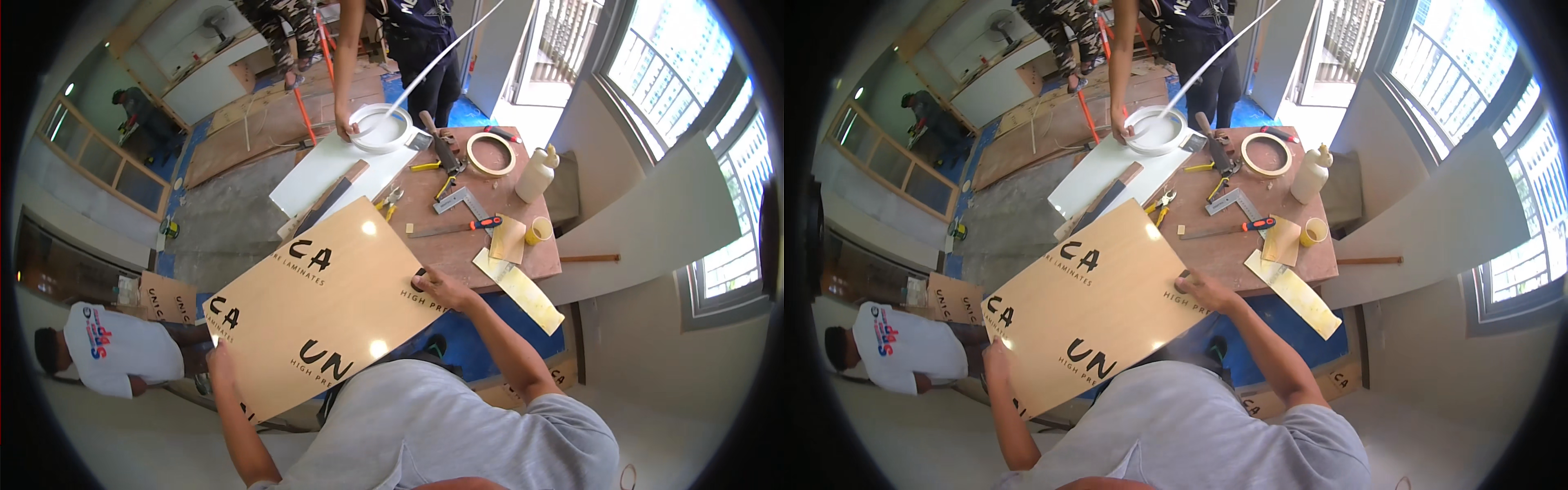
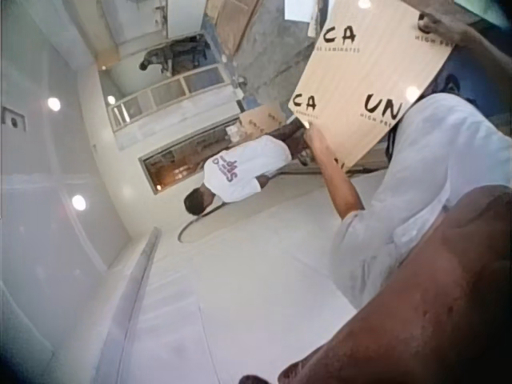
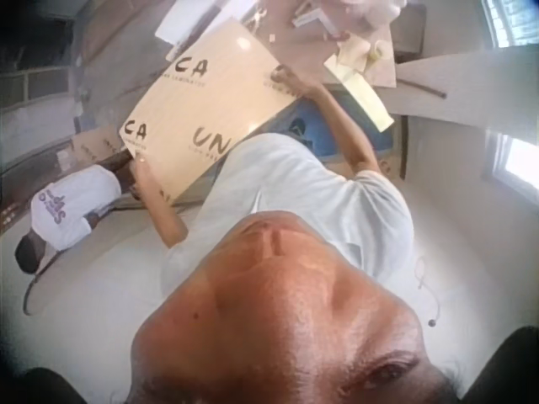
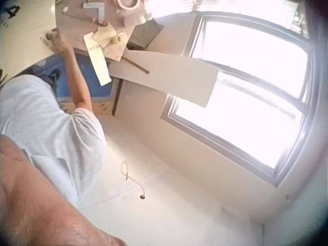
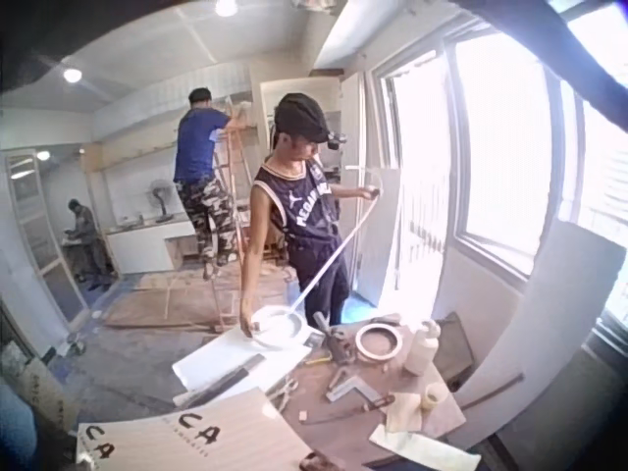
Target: The person holds a laminate board and repeatedly runs a sanding block along its edge to smooth it.
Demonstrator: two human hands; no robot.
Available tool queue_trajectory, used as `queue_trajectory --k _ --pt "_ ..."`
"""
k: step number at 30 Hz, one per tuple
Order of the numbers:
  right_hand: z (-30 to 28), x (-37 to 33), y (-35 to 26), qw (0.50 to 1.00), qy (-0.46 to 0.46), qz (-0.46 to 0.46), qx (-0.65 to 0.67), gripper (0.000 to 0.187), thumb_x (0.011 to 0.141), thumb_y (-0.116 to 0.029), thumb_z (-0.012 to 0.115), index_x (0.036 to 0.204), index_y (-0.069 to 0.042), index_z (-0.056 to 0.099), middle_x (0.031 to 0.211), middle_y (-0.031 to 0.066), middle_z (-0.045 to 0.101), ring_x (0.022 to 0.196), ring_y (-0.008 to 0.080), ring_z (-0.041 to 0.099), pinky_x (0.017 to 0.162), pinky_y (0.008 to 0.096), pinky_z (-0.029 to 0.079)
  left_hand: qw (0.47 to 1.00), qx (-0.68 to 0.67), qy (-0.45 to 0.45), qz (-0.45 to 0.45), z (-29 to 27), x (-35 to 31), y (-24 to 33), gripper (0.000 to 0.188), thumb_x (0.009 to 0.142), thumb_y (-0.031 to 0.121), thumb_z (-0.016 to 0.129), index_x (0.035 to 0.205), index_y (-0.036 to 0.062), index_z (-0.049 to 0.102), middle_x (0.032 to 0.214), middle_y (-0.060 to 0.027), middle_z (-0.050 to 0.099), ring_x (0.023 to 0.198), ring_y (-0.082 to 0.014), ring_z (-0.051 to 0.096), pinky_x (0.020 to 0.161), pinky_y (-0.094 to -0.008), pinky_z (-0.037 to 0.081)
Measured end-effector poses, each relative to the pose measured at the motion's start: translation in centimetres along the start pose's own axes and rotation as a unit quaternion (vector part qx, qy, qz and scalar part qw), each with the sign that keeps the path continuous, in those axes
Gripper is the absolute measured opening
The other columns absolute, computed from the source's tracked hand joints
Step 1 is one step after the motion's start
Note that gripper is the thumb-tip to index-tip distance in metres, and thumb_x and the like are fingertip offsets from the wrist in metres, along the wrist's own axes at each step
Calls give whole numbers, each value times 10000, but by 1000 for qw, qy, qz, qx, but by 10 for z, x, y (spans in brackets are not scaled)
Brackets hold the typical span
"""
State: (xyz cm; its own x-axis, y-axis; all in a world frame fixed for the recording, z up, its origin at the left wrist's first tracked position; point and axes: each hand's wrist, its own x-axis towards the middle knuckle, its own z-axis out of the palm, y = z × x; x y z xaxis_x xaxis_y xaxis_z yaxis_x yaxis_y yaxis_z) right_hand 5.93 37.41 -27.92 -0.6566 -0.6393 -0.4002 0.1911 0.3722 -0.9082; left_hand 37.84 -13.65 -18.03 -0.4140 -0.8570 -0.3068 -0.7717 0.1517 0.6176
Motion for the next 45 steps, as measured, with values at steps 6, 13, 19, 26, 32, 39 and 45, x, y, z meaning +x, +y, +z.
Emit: queue_trajectory --k 6,13,19,26,32,39,45 --pt "-2 0 -9 995 -73 -57 -24 665 1093 -434 532 1580 -18 351 1292 158 685 1082 196 676 903 349 547 952 -290 53 -82 2 -35 -81 491 1081 329 506 1278 -111 604 1242 -213 680 1011 -318 673 895 -463 525" --pt "-23 -7 -25 985 -135 -68 82 605 1090 -394 549 1568 -54 402 1359 102 642 1215 173 618 991 365 524 905 -415 -37 -90 24 -31 -116 496 1095 303 491 1402 -87 525 1373 -220 619 1206 -337 626 1021 -476 489" --pt "-7 -27 -113 862 -290 -83 408 705 1095 -521 423 1618 -60 322 1631 108 388 1494 230 368 1229 395 331 866 -462 -156 -110 53 -67 -158 539 1067 358 531 1426 -44 531 1357 -199 652 1160 -346 667 1031 -449 524" --pt "95 -32 -258 920 -144 -322 171 810 1095 -644 205 1656 -60 247 1665 178 336 1521 319 339 1236 421 284 805 -523 -172 -221 84 -80 -162 430 1082 340 473 1306 0 614 1146 -182 711 979 -311 723 848 -450 623" --pt "189 -32 -332 952 -77 -287 72 743 1086 -646 253 1512 -115 551 1101 139 627 1017 225 614 872 348 496 787 -507 -212 -282 60 -98 -210 373 1029 339 559 1183 5 620 939 -152 698 764 -230 706 621 -394 586" --pt "293 7 -359 864 94 -495 -7 670 1117 -535 294 1275 -49 728 1061 145 581 1107 278 576 1056 402 410 705 -502 -389 -316 56 -77 -289 415 1070 451 491 1057 67 648 730 -112 646 532 -265 620 503 -394 552" --pt "345 -13 -381 880 -110 -458 64 606 1110 -521 361 1065 -28 711 1053 88 659 1071 209 555 1010 345 403 596 -556 -491 -308 59 -68 -359 484 1066 497 485 1161 55 659 899 -136 714 722 -299 703 657 -435 612"
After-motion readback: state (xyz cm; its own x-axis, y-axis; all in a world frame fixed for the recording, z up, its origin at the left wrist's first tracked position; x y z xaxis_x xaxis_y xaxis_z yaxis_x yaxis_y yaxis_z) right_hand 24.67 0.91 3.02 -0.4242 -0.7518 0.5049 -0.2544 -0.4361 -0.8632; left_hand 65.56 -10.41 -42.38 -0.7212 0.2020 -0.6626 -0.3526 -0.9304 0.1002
